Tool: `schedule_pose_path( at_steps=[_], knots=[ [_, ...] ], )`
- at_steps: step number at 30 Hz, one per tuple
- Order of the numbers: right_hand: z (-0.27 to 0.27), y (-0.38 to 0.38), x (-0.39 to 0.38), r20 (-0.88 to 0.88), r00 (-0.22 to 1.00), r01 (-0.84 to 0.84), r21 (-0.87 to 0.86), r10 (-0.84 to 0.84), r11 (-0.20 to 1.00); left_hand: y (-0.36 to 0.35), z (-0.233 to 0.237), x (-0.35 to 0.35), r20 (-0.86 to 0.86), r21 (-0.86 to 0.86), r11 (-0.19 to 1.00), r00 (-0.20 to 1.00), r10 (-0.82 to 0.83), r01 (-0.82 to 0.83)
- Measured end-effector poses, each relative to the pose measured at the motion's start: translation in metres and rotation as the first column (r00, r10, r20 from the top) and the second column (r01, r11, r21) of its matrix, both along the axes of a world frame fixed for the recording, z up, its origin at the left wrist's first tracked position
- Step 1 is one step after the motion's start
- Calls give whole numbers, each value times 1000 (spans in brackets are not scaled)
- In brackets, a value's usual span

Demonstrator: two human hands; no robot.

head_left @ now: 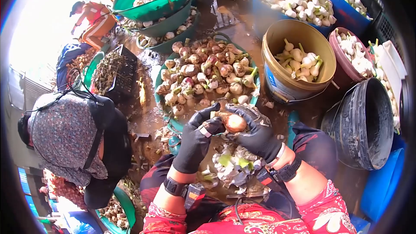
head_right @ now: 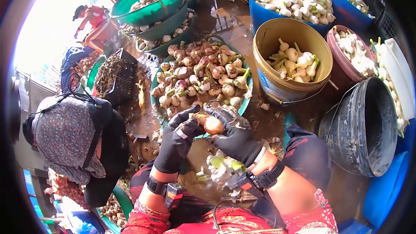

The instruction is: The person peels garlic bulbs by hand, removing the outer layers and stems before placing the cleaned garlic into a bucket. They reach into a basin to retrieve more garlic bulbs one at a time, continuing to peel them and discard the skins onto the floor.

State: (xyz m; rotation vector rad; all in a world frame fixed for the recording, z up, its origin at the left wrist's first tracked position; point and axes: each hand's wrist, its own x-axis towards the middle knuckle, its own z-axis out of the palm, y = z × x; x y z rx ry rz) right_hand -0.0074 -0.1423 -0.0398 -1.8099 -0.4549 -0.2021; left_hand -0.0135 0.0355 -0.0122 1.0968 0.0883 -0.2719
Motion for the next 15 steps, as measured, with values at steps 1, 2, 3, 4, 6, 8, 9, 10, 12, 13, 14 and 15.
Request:
schedule_pose_path(
  at_steps=[1,2,3,4,6,8,9,10,12,13,14,15],
  knots=[
    [1,1,0,40,998,59,-54,-57,997,0,-6,3,-10,44,999,1000,-17,18],
    [2,3,0,82,990,119,-104,-111,987,-1,-10,4,-22,89,995,999,-34,36],
    [6,5,-1,28,991,133,-75,-132,988,-3,-12,6,-10,127,992,1000,-18,19],
    [8,5,-1,26,991,134,-75,-132,988,-3,-11,7,-12,127,992,1000,-18,19],
    [10,4,1,62,994,95,-42,-92,995,-2,-10,9,-46,114,993,999,3,2],
    [6,2,1,-5,997,72,-10,-72,997,-3,-12,9,-61,126,992,998,11,-4],
    [3,1,1,-72,996,51,26,-49,998,-3,-12,9,-78,142,990,997,20,-9],
    [0,1,2,-75,996,54,26,-52,998,-3,-12,10,-80,142,990,997,17,-6],
    [-5,3,2,-144,989,38,88,-25,995,1,-11,11,-75,166,985,997,-26,38],
    [-4,3,0,-204,979,9,177,27,984,3,-11,10,-75,165,985,997,-27,39],
    [-4,5,-2,-204,979,11,176,26,984,4,-10,10,-82,170,984,996,-31,44],
    [-5,7,-4,-383,911,22,413,152,910,5,-8,10,-89,175,983,995,-35,51]
  ],
)
